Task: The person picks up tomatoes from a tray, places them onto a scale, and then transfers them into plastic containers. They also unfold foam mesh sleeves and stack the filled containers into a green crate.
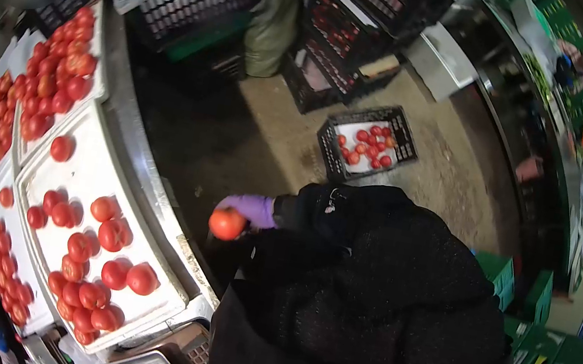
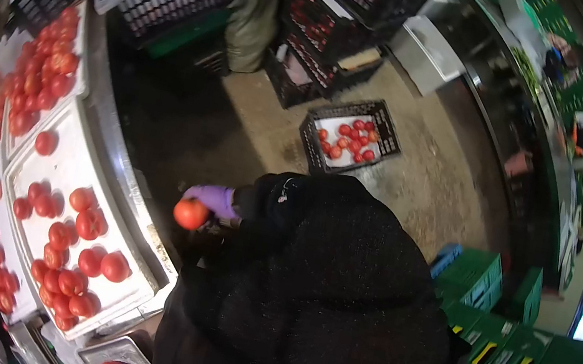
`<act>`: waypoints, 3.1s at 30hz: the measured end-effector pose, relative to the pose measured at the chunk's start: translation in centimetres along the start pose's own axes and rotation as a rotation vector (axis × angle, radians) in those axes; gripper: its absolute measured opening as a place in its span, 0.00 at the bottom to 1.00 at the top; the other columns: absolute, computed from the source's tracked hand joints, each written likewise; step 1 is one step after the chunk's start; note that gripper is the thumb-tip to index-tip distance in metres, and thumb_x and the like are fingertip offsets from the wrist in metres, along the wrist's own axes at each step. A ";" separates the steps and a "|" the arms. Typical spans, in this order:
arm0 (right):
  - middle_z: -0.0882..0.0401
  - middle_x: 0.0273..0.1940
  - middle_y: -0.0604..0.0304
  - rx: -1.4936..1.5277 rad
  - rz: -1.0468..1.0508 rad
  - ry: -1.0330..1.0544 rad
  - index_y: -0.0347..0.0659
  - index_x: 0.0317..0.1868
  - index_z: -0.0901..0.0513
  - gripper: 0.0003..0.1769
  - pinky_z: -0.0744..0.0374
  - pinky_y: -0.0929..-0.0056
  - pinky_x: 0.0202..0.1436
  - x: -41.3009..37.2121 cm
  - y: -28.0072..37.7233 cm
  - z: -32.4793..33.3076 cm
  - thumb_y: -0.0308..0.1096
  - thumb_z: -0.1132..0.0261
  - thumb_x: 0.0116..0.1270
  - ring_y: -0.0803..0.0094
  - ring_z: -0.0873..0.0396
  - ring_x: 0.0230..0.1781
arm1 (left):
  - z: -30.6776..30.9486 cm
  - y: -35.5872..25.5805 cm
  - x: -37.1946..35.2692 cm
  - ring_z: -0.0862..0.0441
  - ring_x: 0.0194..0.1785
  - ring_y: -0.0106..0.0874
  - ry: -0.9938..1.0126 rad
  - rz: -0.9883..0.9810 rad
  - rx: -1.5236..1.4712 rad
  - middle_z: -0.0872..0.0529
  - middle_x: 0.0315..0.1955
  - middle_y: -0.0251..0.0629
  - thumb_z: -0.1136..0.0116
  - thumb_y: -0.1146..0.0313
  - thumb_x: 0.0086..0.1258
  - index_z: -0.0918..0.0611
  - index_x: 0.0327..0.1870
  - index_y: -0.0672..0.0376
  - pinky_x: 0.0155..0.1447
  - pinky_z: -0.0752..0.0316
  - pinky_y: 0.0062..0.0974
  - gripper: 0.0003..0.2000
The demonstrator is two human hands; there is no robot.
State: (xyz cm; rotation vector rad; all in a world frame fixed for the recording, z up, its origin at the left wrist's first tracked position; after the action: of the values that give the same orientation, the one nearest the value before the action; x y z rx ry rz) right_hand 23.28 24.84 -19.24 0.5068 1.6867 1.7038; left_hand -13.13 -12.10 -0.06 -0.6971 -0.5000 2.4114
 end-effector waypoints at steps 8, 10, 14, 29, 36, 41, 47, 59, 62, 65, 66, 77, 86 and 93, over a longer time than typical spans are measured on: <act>0.21 0.44 0.57 -0.220 -0.127 -0.477 0.45 0.50 0.24 0.21 0.17 0.61 0.34 -13.6 -14.1 10.7 0.44 0.31 0.60 0.62 0.20 0.45 | -0.9 2.6 0.6 0.33 0.68 0.49 -0.153 -0.278 0.014 0.32 0.66 0.59 0.58 0.54 0.77 0.37 0.71 0.68 0.71 0.42 0.38 0.29; 0.24 0.52 0.55 -0.476 -0.229 -0.314 0.44 0.54 0.25 0.32 0.18 0.65 0.52 -14.1 -16.8 13.3 0.26 0.23 0.46 0.62 0.22 0.50 | -0.9 5.9 1.2 0.32 0.67 0.46 -0.262 -0.293 0.019 0.30 0.64 0.55 0.56 0.55 0.75 0.36 0.71 0.66 0.71 0.41 0.38 0.29; 0.23 0.53 0.59 0.496 -0.642 -0.529 0.45 0.60 0.28 0.23 0.20 0.67 0.50 -8.0 -14.7 14.3 0.42 0.40 0.67 0.66 0.22 0.52 | -0.7 0.3 -0.8 0.27 0.57 0.50 -0.329 -0.169 0.133 0.24 0.54 0.55 0.52 0.55 0.74 0.35 0.71 0.60 0.64 0.36 0.41 0.29; 0.28 0.27 0.70 0.501 -0.118 0.859 0.47 0.35 0.25 0.15 0.37 0.82 0.24 26.6 27.7 -20.3 0.45 0.52 0.72 0.84 0.36 0.22 | -1.1 0.8 -0.4 0.29 0.49 0.48 -0.417 -0.069 0.201 0.24 0.46 0.50 0.51 0.44 0.70 0.33 0.72 0.49 0.57 0.33 0.42 0.32; 0.23 0.47 0.52 0.072 0.598 0.682 0.32 0.55 0.27 0.20 0.16 0.68 0.36 43.7 24.2 -35.4 0.38 0.40 0.70 0.64 0.20 0.37 | -0.8 -0.9 -0.5 0.29 0.50 0.48 -0.432 0.037 0.156 0.24 0.48 0.50 0.50 0.43 0.69 0.30 0.70 0.49 0.57 0.33 0.43 0.32; 0.19 0.49 0.47 -0.741 0.757 0.243 0.44 0.55 0.22 0.24 0.22 0.58 0.53 50.5 23.7 -31.8 0.41 0.35 0.58 0.55 0.20 0.51 | -0.5 -0.9 -0.2 0.29 0.50 0.47 -0.428 0.090 0.171 0.24 0.48 0.49 0.51 0.40 0.67 0.28 0.69 0.49 0.57 0.33 0.42 0.33; 0.43 0.70 0.42 -1.142 0.532 0.399 0.57 0.70 0.37 0.48 0.26 0.56 0.63 51.1 20.3 -26.8 0.31 0.27 0.46 0.42 0.32 0.65 | -0.4 -0.4 0.1 0.29 0.50 0.47 -0.424 0.094 0.216 0.23 0.46 0.49 0.52 0.38 0.66 0.28 0.68 0.49 0.56 0.33 0.42 0.34; 0.20 0.50 0.52 0.523 -0.240 1.120 0.39 0.59 0.27 0.31 0.15 0.62 0.42 43.2 24.9 -29.2 0.47 0.31 0.60 0.58 0.16 0.42 | -0.1 -0.3 0.0 0.28 0.53 0.50 -0.395 0.114 0.140 0.23 0.49 0.54 0.53 0.38 0.67 0.30 0.70 0.46 0.60 0.33 0.43 0.34; 0.21 0.51 0.56 0.438 -0.188 1.174 0.42 0.62 0.29 0.30 0.16 0.65 0.44 31.5 29.6 -29.7 0.44 0.33 0.62 0.66 0.18 0.44 | 0.4 0.0 0.1 0.28 0.53 0.50 -0.368 0.054 0.095 0.25 0.51 0.53 0.49 0.44 0.67 0.31 0.71 0.43 0.60 0.33 0.42 0.31; 0.22 0.49 0.56 0.327 -0.125 1.373 0.42 0.63 0.30 0.31 0.19 0.71 0.39 23.8 30.7 -31.3 0.39 0.32 0.61 0.73 0.20 0.38 | 0.4 0.7 -0.5 0.28 0.54 0.49 -0.325 0.027 0.047 0.26 0.53 0.52 0.45 0.51 0.68 0.33 0.72 0.41 0.61 0.33 0.40 0.30; 0.22 0.47 0.55 0.144 0.033 1.399 0.42 0.63 0.29 0.31 0.22 0.73 0.37 21.0 30.8 -31.5 0.36 0.31 0.59 0.75 0.22 0.36 | 0.4 1.0 -0.5 0.28 0.54 0.49 -0.314 0.008 0.035 0.26 0.53 0.52 0.45 0.52 0.68 0.34 0.72 0.41 0.61 0.33 0.40 0.30; 0.28 0.54 0.53 -0.378 1.585 1.248 0.44 0.63 0.29 0.35 0.21 0.60 0.42 5.2 22.4 -36.4 0.42 0.31 0.54 0.57 0.22 0.49 | -0.5 4.0 0.1 0.28 0.56 0.45 -0.300 -0.039 -0.073 0.26 0.55 0.48 0.43 0.54 0.69 0.30 0.70 0.34 0.62 0.31 0.34 0.27; 0.27 0.55 0.56 -0.476 1.416 1.025 0.47 0.60 0.24 0.24 0.25 0.64 0.49 6.6 22.7 -32.6 0.39 0.37 0.64 0.61 0.25 0.50 | 0.5 4.4 -3.5 0.24 0.46 0.22 -1.105 -0.036 -0.850 0.16 0.41 0.33 0.43 0.65 0.73 0.19 0.55 0.59 0.53 0.30 0.22 0.14; 0.23 0.53 0.63 0.142 0.262 0.724 0.39 0.56 0.24 0.15 0.30 0.77 0.56 10.5 20.4 -26.6 0.31 0.43 0.72 0.77 0.27 0.49 | -3.1 8.8 -7.9 0.22 0.46 0.28 -1.015 0.436 -1.321 0.22 0.46 0.38 0.44 0.61 0.73 0.26 0.61 0.62 0.47 0.22 0.24 0.20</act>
State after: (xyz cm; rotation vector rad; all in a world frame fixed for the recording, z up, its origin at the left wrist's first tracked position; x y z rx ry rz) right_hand -6.36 14.51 -3.46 0.1755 2.3387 2.1269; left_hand -9.52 -23.11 -3.92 0.1123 -2.6698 2.3958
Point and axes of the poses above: each hand's wrist, its own x-axis towards the middle knuckle, its own z-axis out of the back of the hand, y = z × x, the point moved 1 cm from there along x, towards the middle knuckle
